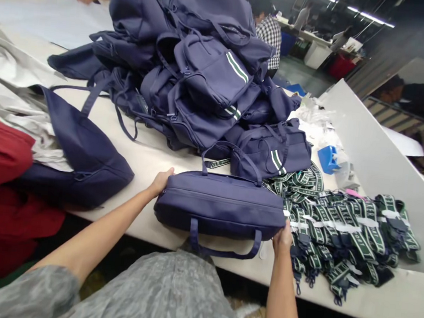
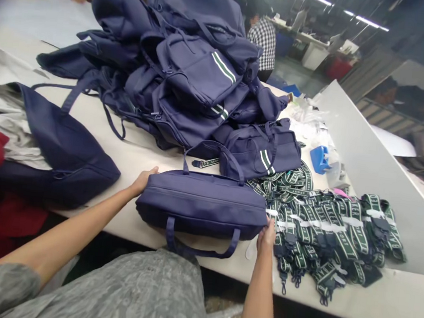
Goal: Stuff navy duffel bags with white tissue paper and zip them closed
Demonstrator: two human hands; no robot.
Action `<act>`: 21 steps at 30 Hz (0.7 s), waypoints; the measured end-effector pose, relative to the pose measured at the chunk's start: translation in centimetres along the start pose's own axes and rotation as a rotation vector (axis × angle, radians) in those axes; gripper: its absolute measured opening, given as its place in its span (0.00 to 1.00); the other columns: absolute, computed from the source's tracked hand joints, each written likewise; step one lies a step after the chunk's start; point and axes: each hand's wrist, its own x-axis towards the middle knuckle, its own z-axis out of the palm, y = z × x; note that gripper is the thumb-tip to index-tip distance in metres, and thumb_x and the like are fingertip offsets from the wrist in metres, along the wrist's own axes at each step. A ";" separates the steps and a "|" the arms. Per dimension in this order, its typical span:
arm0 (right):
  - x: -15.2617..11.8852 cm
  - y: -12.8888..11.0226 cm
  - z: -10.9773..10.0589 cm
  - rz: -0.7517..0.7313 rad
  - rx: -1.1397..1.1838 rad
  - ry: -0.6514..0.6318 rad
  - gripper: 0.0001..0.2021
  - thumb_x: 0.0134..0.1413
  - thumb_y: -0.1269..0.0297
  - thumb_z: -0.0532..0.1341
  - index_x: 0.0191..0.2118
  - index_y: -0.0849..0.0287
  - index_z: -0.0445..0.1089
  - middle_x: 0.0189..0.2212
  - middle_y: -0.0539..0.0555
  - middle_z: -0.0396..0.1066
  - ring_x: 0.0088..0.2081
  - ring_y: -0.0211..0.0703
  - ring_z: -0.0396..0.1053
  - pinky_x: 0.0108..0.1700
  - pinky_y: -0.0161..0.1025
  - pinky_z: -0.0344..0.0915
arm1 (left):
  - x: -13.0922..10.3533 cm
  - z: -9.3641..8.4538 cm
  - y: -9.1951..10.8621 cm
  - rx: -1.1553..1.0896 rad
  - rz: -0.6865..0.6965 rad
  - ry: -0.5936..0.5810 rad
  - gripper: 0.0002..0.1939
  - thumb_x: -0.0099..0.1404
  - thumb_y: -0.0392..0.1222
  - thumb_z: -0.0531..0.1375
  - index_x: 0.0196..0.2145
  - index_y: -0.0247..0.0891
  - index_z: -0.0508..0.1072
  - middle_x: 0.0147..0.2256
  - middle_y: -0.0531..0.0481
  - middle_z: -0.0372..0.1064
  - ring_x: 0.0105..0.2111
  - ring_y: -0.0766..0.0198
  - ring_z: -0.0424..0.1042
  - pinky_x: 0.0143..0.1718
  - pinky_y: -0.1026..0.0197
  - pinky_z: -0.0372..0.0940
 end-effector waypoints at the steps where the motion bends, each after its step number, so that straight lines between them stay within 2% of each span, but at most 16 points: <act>1: -1.5 0.6 -1.2 0.015 -0.007 0.038 0.22 0.57 0.44 0.56 0.41 0.60 0.73 0.40 0.55 0.75 0.44 0.45 0.74 0.49 0.44 0.70 | -0.5 0.1 -0.5 0.015 0.016 0.003 0.34 0.56 0.72 0.49 0.24 0.35 0.74 0.25 0.44 0.74 0.32 0.52 0.72 0.38 0.56 0.65; 3: -5.0 2.0 -3.0 0.032 -0.008 0.109 0.22 0.54 0.45 0.57 0.44 0.58 0.72 0.46 0.55 0.74 0.50 0.45 0.71 0.52 0.44 0.69 | -1.7 0.0 -1.1 0.054 0.046 0.002 0.35 0.58 0.71 0.47 0.25 0.35 0.76 0.28 0.43 0.75 0.35 0.51 0.73 0.41 0.56 0.65; 5: -8.8 3.1 -3.6 0.057 0.019 0.144 0.25 0.53 0.44 0.56 0.50 0.54 0.70 0.53 0.55 0.70 0.56 0.47 0.68 0.53 0.47 0.68 | -2.7 -0.4 -1.0 0.096 0.071 -0.039 0.36 0.59 0.71 0.46 0.26 0.35 0.78 0.29 0.42 0.76 0.38 0.50 0.73 0.44 0.55 0.65; 7: -12.4 3.3 -2.7 0.062 0.061 0.111 0.28 0.54 0.41 0.55 0.57 0.50 0.67 0.59 0.54 0.65 0.59 0.49 0.65 0.53 0.51 0.69 | -3.7 -1.0 0.0 0.128 0.090 -0.119 0.38 0.60 0.72 0.46 0.27 0.36 0.79 0.32 0.41 0.77 0.40 0.48 0.74 0.48 0.53 0.65; 9: -15.3 2.2 -0.8 0.002 0.067 0.042 0.30 0.57 0.41 0.52 0.63 0.46 0.60 0.64 0.54 0.59 0.61 0.51 0.63 0.54 0.55 0.68 | -4.8 -1.6 1.9 0.167 0.160 -0.250 0.39 0.60 0.72 0.46 0.36 0.36 0.81 0.42 0.40 0.78 0.47 0.47 0.73 0.54 0.51 0.63; 10: -16.6 1.1 0.4 -0.058 0.040 0.025 0.31 0.59 0.41 0.50 0.65 0.45 0.56 0.66 0.54 0.56 0.63 0.52 0.60 0.56 0.57 0.66 | -5.4 -1.7 3.2 0.199 0.214 -0.334 0.39 0.61 0.72 0.47 0.43 0.37 0.81 0.48 0.41 0.76 0.52 0.47 0.71 0.58 0.50 0.60; 12: -18.9 -1.8 2.6 -0.221 -0.090 0.047 0.32 0.62 0.44 0.50 0.69 0.47 0.50 0.69 0.55 0.50 0.68 0.52 0.52 0.61 0.59 0.59 | -6.6 -1.5 5.6 0.303 0.342 -0.508 0.39 0.61 0.70 0.51 0.57 0.39 0.72 0.60 0.43 0.66 0.60 0.48 0.64 0.63 0.50 0.54; 13: -20.2 -3.4 3.7 -0.340 -0.204 0.069 0.33 0.63 0.46 0.52 0.69 0.50 0.49 0.69 0.57 0.48 0.69 0.51 0.49 0.64 0.60 0.55 | -7.1 -1.2 6.7 0.368 0.397 -0.571 0.41 0.60 0.69 0.53 0.61 0.39 0.67 0.63 0.42 0.62 0.62 0.48 0.62 0.64 0.51 0.53; 15: -22.8 -6.1 5.8 -0.642 -0.499 0.057 0.34 0.62 0.50 0.57 0.69 0.54 0.50 0.70 0.59 0.47 0.70 0.53 0.45 0.68 0.61 0.46 | -7.8 -0.5 8.0 0.485 0.462 -0.619 0.46 0.58 0.69 0.56 0.64 0.35 0.62 0.64 0.40 0.59 0.62 0.47 0.61 0.65 0.51 0.53; 16: -24.2 -7.1 6.9 -0.791 -0.650 0.012 0.32 0.61 0.52 0.59 0.68 0.54 0.54 0.69 0.59 0.48 0.70 0.54 0.44 0.69 0.62 0.43 | -8.0 0.0 8.2 0.529 0.485 -0.612 0.47 0.57 0.69 0.57 0.64 0.33 0.61 0.64 0.38 0.60 0.61 0.47 0.62 0.64 0.51 0.54; 18: -26.7 -7.7 9.1 -1.016 -0.899 -0.178 0.27 0.60 0.53 0.62 0.63 0.51 0.62 0.67 0.56 0.55 0.70 0.56 0.45 0.69 0.64 0.36 | -7.8 0.8 8.0 0.582 0.517 -0.575 0.46 0.57 0.69 0.56 0.62 0.30 0.63 0.61 0.36 0.63 0.59 0.46 0.64 0.62 0.51 0.56; 21: -28.3 -5.7 11.8 -1.132 -1.074 -0.531 0.19 0.60 0.52 0.63 0.55 0.48 0.71 0.59 0.51 0.67 0.67 0.53 0.53 0.70 0.64 0.27 | -6.9 1.5 6.9 0.634 0.549 -0.528 0.41 0.58 0.66 0.55 0.58 0.32 0.68 0.58 0.37 0.67 0.57 0.46 0.66 0.60 0.52 0.59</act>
